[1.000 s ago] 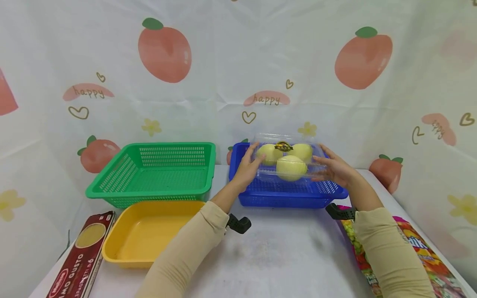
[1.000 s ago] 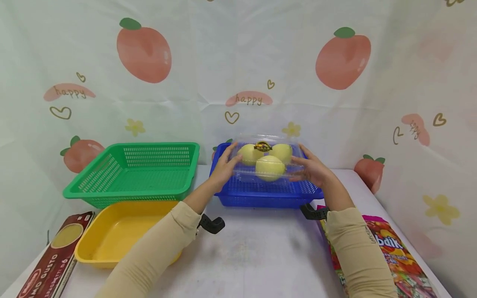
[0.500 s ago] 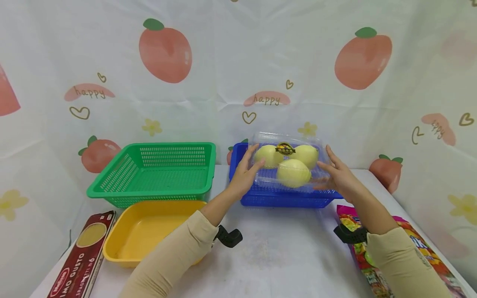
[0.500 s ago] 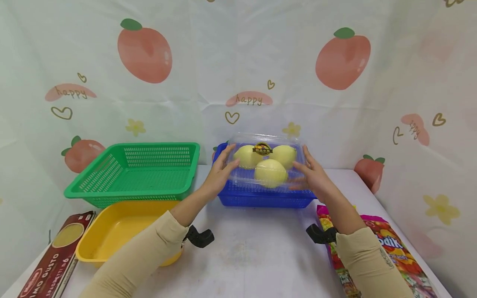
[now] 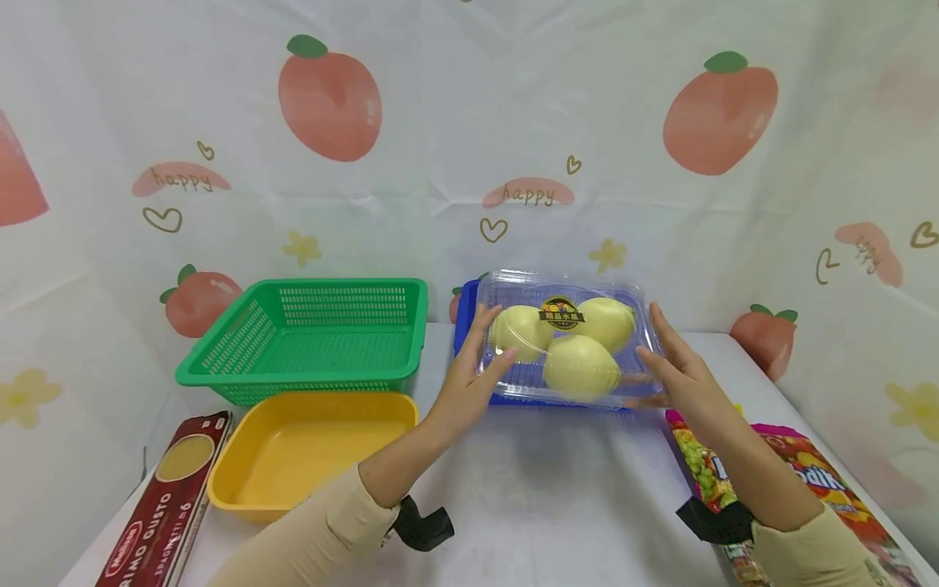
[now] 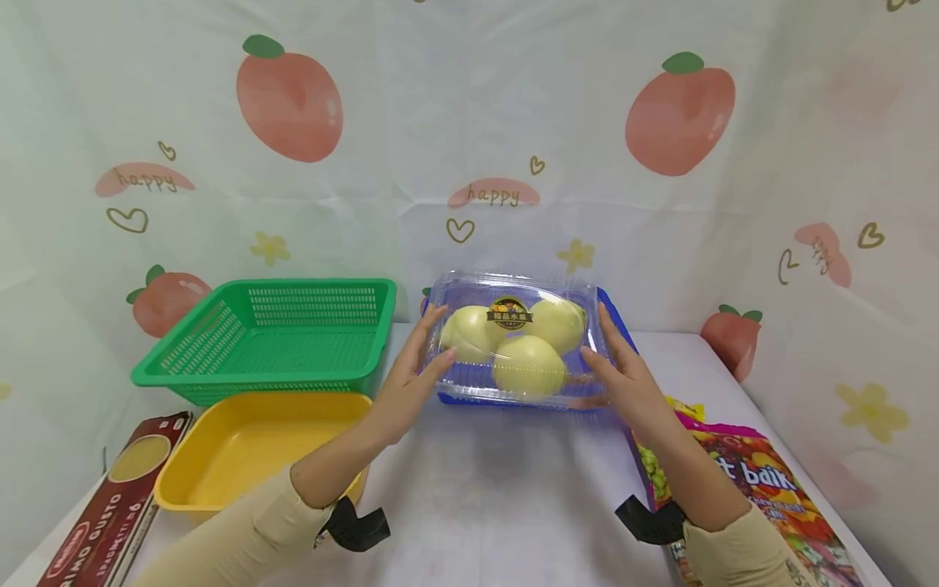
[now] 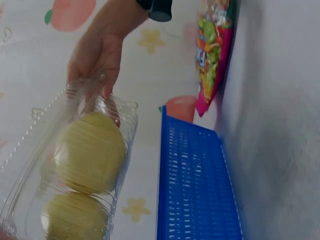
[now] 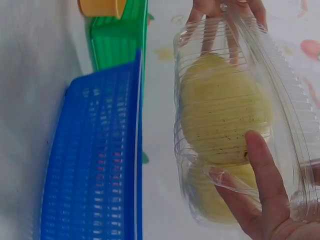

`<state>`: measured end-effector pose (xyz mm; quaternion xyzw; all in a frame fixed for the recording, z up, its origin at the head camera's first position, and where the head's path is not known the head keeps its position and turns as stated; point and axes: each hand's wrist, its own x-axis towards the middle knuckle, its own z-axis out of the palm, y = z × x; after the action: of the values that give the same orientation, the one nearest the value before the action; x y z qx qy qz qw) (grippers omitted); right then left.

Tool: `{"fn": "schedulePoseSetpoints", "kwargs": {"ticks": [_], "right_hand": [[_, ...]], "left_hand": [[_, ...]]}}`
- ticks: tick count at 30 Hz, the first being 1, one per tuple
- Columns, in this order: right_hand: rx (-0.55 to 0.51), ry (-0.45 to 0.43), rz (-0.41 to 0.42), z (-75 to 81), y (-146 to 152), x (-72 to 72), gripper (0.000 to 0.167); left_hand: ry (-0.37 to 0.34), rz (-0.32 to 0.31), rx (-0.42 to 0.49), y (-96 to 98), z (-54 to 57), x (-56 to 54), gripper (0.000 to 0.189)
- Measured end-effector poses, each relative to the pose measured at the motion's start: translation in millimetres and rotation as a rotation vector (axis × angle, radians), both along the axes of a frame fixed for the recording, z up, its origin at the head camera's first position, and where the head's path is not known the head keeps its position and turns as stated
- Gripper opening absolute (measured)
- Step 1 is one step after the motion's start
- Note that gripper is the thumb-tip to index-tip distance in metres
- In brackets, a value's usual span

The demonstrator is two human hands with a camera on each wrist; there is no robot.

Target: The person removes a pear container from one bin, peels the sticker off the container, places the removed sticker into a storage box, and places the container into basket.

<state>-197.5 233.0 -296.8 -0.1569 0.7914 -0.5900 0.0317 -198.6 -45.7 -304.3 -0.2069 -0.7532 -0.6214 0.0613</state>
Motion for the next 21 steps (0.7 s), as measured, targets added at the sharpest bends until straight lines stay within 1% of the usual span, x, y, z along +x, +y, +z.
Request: {"fn": "schedulePoseSetpoints", "kwargs": {"ticks": [4, 9, 11, 14, 19, 21], "right_hand": [[-0.020, 0.014, 0.007, -3.9, -2.7, 11.9, 0.061], [-0.025, -0.011, -0.021, -9.2, -6.1, 23.7, 0.057], [-0.018, -0.003, -0.032, -11.9, -8.6, 29.1, 0.056], [-0.020, 0.010, -0.037, -16.2, -12.2, 37.9, 0.054], [-0.018, -0.016, -0.085, -23.0, -16.3, 51.3, 0.053], [-0.006, -0.035, -0.112, -25.3, -18.3, 57.4, 0.053]], "left_hand": [[0.002, -0.009, 0.001, -4.5, -3.2, 14.4, 0.057], [-0.019, -0.025, -0.023, -12.6, -8.5, 26.5, 0.055], [-0.031, -0.029, -0.029, -15.9, -11.1, 31.2, 0.054], [-0.023, -0.021, -0.052, -19.5, -16.0, 38.8, 0.054], [-0.016, -0.011, -0.088, -23.5, -23.1, 56.3, 0.055], [-0.018, -0.013, -0.087, -24.8, -25.8, 63.3, 0.056]]}}
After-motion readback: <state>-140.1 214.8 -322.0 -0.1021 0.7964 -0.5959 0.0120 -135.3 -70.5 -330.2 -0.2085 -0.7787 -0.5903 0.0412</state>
